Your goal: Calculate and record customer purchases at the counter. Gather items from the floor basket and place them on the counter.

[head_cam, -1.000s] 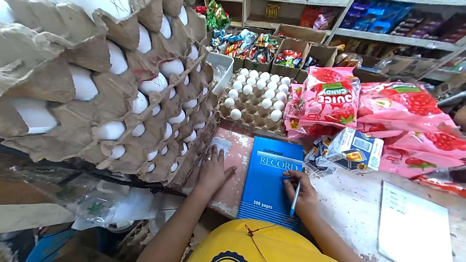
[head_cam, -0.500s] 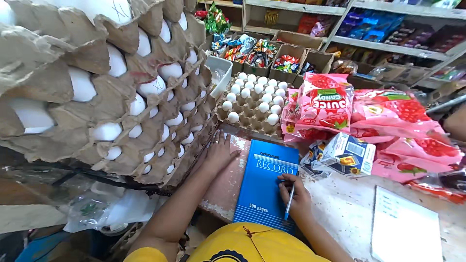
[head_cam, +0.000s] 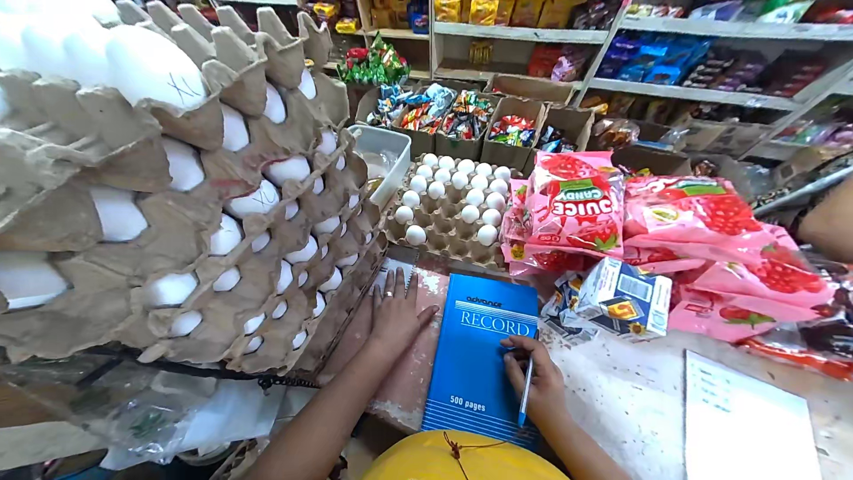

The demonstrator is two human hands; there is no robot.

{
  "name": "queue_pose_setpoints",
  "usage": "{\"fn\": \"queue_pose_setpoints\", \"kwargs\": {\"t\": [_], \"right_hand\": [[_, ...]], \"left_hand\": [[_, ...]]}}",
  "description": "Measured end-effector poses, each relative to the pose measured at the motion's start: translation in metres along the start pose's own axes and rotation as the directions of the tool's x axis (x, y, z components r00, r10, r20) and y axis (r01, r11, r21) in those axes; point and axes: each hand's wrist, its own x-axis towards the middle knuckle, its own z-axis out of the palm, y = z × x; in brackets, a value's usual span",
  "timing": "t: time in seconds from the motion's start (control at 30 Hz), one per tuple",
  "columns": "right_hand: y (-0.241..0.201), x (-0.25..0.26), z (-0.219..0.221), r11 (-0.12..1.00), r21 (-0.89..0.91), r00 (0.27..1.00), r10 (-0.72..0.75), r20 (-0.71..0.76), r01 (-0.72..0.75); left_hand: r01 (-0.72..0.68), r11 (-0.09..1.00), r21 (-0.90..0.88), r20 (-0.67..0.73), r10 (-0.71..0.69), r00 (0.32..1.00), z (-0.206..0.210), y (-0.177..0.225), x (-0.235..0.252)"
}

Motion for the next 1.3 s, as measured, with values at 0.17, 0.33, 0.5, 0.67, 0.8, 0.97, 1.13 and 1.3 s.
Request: {"fn": "queue_pose_setpoints", "kwargs": {"t": [0.17, 0.33, 0.5, 0.67, 0.8, 0.97, 1.13, 1.3], "right_hand": [[0.001, 0.000, 0.001, 1.000, -0.003, 1.000, -0.008, 0.006, 0.008], [-0.005, -0.004, -0.002, 0.998, -0.061, 0.994, 0.012, -0.105, -0.019], [-0.017, -0.012, -0.002, 0.941, 0.099, 0.927, 0.337, -0.167, -0.324], [-0.021, -0.004, 0.005, 0.917, 0.185, 0.918, 0.379, -0.118, -0.355], [-0.023, 0.013, 0.023, 0.917, 0.218, 0.934, 0.353, -0.050, -0.335], [-0.029, 0.027, 0.062, 0.928, 0.162, 0.942, 0.332, 0.048, -0.335], [-0.035, 0.023, 0.048, 0.898, 0.238, 0.929, 0.366, 0.059, -0.370], [-0.039, -0.027, -0.045, 0.962, 0.197, 0.944, 0.235, -0.234, -0.191]], "left_hand": [[0.015, 1.000, -0.015, 0.008, -0.015, 1.000, 0.006, -0.007, -0.004], [-0.149, 0.976, -0.159, -0.112, 0.132, 0.985, 0.010, 0.009, -0.031], [-0.263, 0.749, -0.609, -0.100, 0.256, 0.961, 0.017, 0.029, -0.076], [-0.251, 0.485, -0.837, -0.220, 0.123, 0.968, 0.041, 0.023, -0.077], [-0.298, 0.463, -0.835, -0.341, -0.010, 0.940, 0.047, 0.011, -0.085], [-0.322, 0.547, -0.773, -0.418, -0.056, 0.907, 0.049, -0.024, -0.082], [-0.411, 0.596, -0.690, -0.549, -0.062, 0.833, 0.061, -0.033, -0.074], [-0.487, 0.426, -0.763, -0.566, -0.074, 0.821, 0.061, -0.035, -0.067]]}}
